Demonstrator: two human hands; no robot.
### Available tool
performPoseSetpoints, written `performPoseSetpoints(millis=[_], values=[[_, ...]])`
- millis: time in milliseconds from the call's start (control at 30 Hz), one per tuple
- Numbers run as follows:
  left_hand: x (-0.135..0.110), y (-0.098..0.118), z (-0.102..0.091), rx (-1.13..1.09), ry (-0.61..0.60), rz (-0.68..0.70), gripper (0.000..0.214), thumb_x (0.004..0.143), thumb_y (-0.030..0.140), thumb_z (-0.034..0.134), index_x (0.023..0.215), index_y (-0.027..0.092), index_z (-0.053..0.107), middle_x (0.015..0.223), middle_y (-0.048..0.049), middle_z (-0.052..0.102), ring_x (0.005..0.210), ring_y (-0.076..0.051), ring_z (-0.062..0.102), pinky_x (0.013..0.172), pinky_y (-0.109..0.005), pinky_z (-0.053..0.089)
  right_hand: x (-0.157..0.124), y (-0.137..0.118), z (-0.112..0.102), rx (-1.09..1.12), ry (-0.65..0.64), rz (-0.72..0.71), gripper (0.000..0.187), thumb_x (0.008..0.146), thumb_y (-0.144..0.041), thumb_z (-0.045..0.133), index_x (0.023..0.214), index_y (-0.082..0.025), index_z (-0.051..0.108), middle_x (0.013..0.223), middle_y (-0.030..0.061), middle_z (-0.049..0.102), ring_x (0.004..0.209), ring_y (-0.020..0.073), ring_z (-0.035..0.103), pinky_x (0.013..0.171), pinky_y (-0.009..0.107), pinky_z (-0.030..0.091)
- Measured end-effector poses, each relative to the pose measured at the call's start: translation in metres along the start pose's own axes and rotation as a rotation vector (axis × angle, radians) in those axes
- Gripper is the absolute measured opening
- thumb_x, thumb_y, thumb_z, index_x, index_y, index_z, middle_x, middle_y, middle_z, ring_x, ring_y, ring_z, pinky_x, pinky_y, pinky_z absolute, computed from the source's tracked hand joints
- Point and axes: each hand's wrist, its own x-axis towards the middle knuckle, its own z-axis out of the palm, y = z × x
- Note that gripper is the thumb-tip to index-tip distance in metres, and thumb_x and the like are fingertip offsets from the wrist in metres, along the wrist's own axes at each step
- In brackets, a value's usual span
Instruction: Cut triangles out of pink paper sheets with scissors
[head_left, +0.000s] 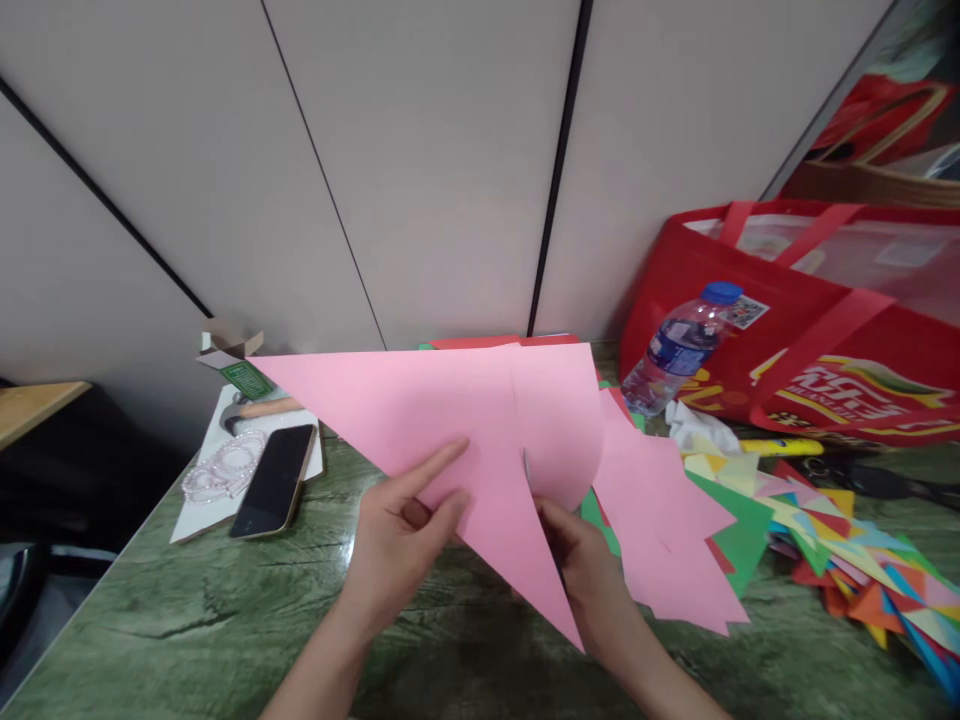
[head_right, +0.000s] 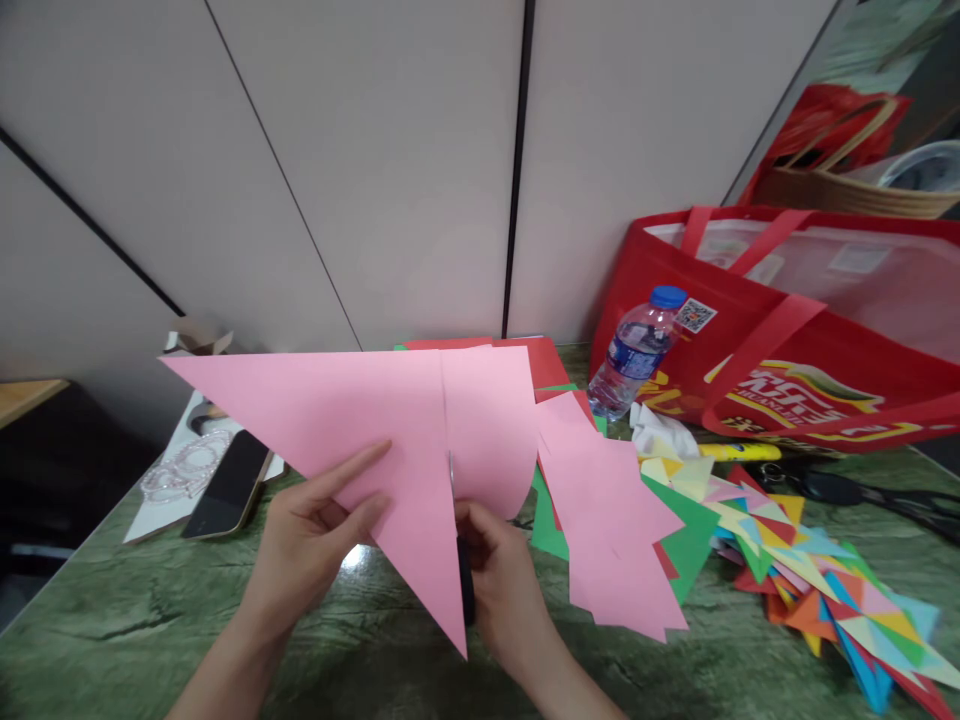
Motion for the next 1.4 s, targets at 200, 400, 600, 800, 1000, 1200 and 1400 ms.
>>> performPoseSetpoints(millis=[200,400,600,800,1000,1200,1400], values=[[0.000,-0.002,0.000,-0.008,-0.014,-0.011,0.044,0.074,0.032,0.064,0.117,0.024,0.064,0.045,0.0102,0.021,0.046,-0.009,0.014,0.040,-0.022,0.020,0.000,0.003,0.000,-0.006,0.019,-0.007,0.021,0.061,-0.041,0.072,0.071,-0.022,0.070,0.060,0.0029,0.065,0.050,0.0180,0.056,0.042,0.027,0.044],[0.000,0.003,0.001,0.033,-0.036,0.021,0.043,0.075,0.029,0.062,0.118,0.023,0.064,0.046,0.0105,0.016,0.045,-0.008,0.011,0.040,-0.023,0.010,0.000,-0.006,0.002,-0.049,0.004,-0.078,0.020,0.055,-0.030,0.077,0.071,-0.022,0.069,0.067,0.0017,0.070,0.063,0.0203,0.063,0.059,0.031,0.052],[-0.003,0.009,0.007,0.047,-0.096,0.039,0.042,0.074,0.025,0.061,0.115,0.019,0.066,0.046,0.0090,0.020,0.042,-0.007,0.013,0.038,-0.023,0.008,0.002,-0.014,-0.001,-0.107,0.055,-0.130,0.021,0.055,-0.026,0.075,0.074,-0.020,0.067,0.076,0.0034,0.073,0.067,0.0204,0.065,0.061,0.030,0.053],[-0.003,0.010,0.008,0.038,-0.099,0.024,0.042,0.073,0.025,0.061,0.114,0.017,0.067,0.046,0.0082,0.020,0.042,-0.007,0.013,0.038,-0.022,0.009,0.003,-0.012,-0.004,-0.088,0.061,-0.140,0.021,0.053,-0.021,0.075,0.072,-0.020,0.067,0.078,0.0040,0.073,0.068,0.0203,0.065,0.061,0.029,0.053],[-0.003,0.009,0.006,0.046,-0.096,0.014,0.044,0.073,0.026,0.061,0.116,0.018,0.066,0.046,0.0085,0.019,0.041,-0.007,0.012,0.037,-0.022,0.008,0.003,-0.013,-0.005,-0.136,0.024,-0.135,0.024,0.055,-0.022,0.075,0.078,-0.020,0.067,0.082,0.0055,0.073,0.075,0.0231,0.066,0.066,0.033,0.054],[-0.003,0.010,0.007,0.059,-0.084,0.022,0.044,0.072,0.025,0.062,0.115,0.016,0.066,0.047,0.0085,0.018,0.042,-0.007,0.013,0.038,-0.022,0.008,0.002,-0.014,-0.004,-0.103,0.037,-0.122,0.024,0.053,-0.019,0.075,0.076,-0.021,0.066,0.083,0.0047,0.073,0.076,0.0225,0.066,0.068,0.032,0.053],[-0.003,0.009,0.007,0.060,-0.090,0.021,0.044,0.073,0.025,0.061,0.116,0.016,0.065,0.047,0.0088,0.018,0.042,-0.007,0.013,0.038,-0.022,0.009,0.002,-0.012,-0.003,-0.019,0.071,-0.074,0.017,0.054,-0.021,0.071,0.070,-0.020,0.066,0.074,0.0030,0.073,0.069,0.0208,0.065,0.063,0.030,0.052]])
